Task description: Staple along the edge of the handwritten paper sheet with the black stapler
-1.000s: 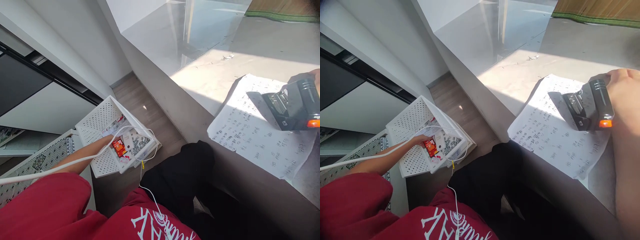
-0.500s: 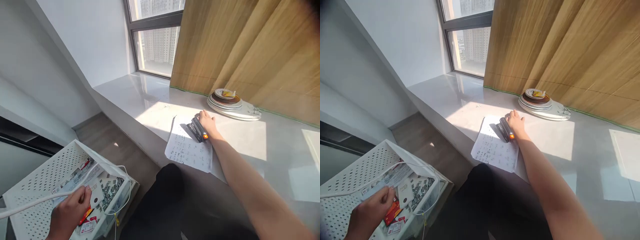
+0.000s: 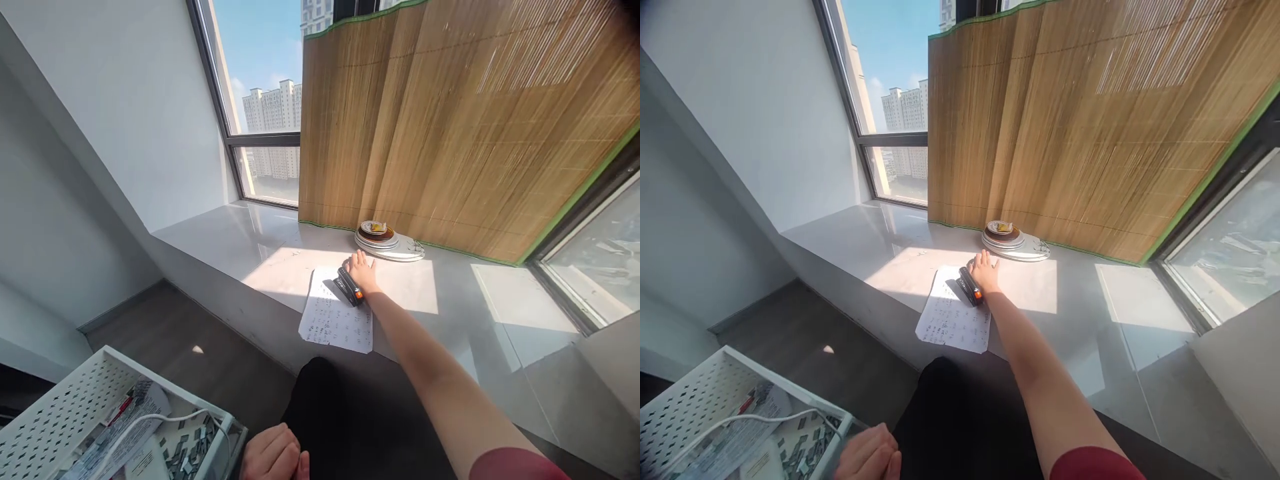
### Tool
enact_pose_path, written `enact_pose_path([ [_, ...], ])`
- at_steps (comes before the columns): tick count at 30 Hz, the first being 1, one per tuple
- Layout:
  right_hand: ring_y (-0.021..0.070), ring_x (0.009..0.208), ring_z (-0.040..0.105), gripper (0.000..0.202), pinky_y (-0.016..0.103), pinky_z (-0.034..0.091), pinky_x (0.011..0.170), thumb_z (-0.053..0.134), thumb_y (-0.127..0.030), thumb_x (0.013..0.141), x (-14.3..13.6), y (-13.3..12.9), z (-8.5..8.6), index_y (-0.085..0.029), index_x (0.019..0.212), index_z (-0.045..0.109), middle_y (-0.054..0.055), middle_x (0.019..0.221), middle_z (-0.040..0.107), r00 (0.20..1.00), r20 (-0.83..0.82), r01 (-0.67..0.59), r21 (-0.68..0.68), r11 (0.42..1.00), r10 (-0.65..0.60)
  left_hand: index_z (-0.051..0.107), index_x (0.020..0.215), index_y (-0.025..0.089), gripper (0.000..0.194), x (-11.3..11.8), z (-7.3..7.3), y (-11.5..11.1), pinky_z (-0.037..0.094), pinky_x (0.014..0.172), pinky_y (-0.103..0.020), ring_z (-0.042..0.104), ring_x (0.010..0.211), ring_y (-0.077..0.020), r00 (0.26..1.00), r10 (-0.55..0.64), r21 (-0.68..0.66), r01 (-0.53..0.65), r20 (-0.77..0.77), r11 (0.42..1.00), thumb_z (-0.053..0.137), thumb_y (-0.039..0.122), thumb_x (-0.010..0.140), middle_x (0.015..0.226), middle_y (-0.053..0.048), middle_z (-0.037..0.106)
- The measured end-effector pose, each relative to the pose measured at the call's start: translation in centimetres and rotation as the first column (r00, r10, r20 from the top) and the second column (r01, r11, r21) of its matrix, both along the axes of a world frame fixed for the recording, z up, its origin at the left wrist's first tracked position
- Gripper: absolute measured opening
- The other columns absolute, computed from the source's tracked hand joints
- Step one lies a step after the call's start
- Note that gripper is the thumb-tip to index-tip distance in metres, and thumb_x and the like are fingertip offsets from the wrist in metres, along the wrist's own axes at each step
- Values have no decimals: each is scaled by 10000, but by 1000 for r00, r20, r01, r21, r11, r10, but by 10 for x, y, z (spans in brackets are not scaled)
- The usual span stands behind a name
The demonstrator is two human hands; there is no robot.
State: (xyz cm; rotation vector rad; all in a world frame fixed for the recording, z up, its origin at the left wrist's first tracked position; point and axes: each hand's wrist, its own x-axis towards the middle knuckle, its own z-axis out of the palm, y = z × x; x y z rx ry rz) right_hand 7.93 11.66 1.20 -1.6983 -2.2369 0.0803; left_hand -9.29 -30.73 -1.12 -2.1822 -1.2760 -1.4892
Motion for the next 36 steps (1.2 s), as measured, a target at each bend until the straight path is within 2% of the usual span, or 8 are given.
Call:
enact_pose_path([
  [4, 300, 1690, 181, 542, 601, 84, 1353, 364, -308, 1124, 26, -13, 3, -152, 1639, 429, 186, 1807, 228, 1000, 7, 24, -29, 999, -23, 513, 845, 268, 259, -2, 36, 68, 500, 576, -310, 580, 595, -187, 983, 142, -230, -112, 115, 967, 463, 171, 1079, 716, -24, 583],
  [8, 316, 1689, 185, 574, 609, 79, 1352, 333, -321, 1114, 69, -21, -1, -140, 1653, 415, 188, 1804, 240, 995, 23, 93, -54, 994, -92, 637, 1035, 254, 237, 1, 54, 172, 592, 797, -377, 699, 914, -263, 982, 181, -318, -152, 62, 936, 415, 286, 1113, 993, -108, 711],
  [14, 318, 1671, 238, 505, 607, 163, 1333, 356, -324, 1104, 129, -29, -10, -159, 1543, 544, 193, 1780, 312, 974, -20, 224, -65, 972, -225, 613, 1493, 231, 451, 54, 35, 284, 331, 1312, -566, 427, 1577, -330, 925, -228, -637, -20, -304, 770, 428, 275, 1084, 1642, -121, 546],
  [19, 318, 1548, 418, 372, 530, 265, 1292, 424, -321, 1090, 151, -40, 3, -208, 1374, 634, 171, 1595, 568, 954, -109, 279, -14, 960, -278, 512, 1613, 330, 525, 76, 17, 299, 197, 1345, -626, 279, 1657, -347, 848, -304, -676, -84, -435, 732, 439, 448, 1107, 1749, -60, 420],
  [23, 304, 1178, 642, 485, 433, 502, 1011, 211, -360, 1134, 168, -67, 11, -210, 1175, 671, 153, 1222, 729, 912, -234, 350, 11, 937, -338, 532, 1606, 322, 545, 72, 14, 299, 225, 1336, -611, 304, 1644, -364, 861, -278, -655, -81, -426, 751, 463, 485, 1091, 1743, -66, 428],
  [26, 253, 934, 663, 538, 357, 522, 832, 232, -523, 1129, 175, -99, 2, -223, 1049, 671, 97, 1024, 726, 885, -420, 229, 17, 973, -201, 547, 1595, 318, 544, 71, 16, 300, 247, 1324, -630, 324, 1634, -369, 863, -266, -652, -93, -430, 753, 468, 476, 1081, 1737, -64, 439],
  [29, 234, 869, 642, 420, 335, 503, 782, 577, -628, 986, 175, -126, -15, -232, 1095, 664, 58, 990, 689, 845, -535, 70, 69, 995, -22, 549, 1588, 319, 541, 73, 19, 301, 252, 1327, -617, 341, 1630, -350, 866, -252, -655, -108, -431, 748, 458, 481, 1079, 1733, -56, 447],
  [36, 243, 909, 640, 124, 357, 496, 846, 699, -290, 867, 177, -134, -29, -220, 970, 701, 60, 961, 679, 874, -485, 40, 117, 992, 22, 554, 1578, 271, 600, 73, 22, 299, 268, 1336, -569, 352, 1629, -340, 887, -235, -679, -112, -397, 725, 535, 502, 1025, 1734, -73, 443],
])
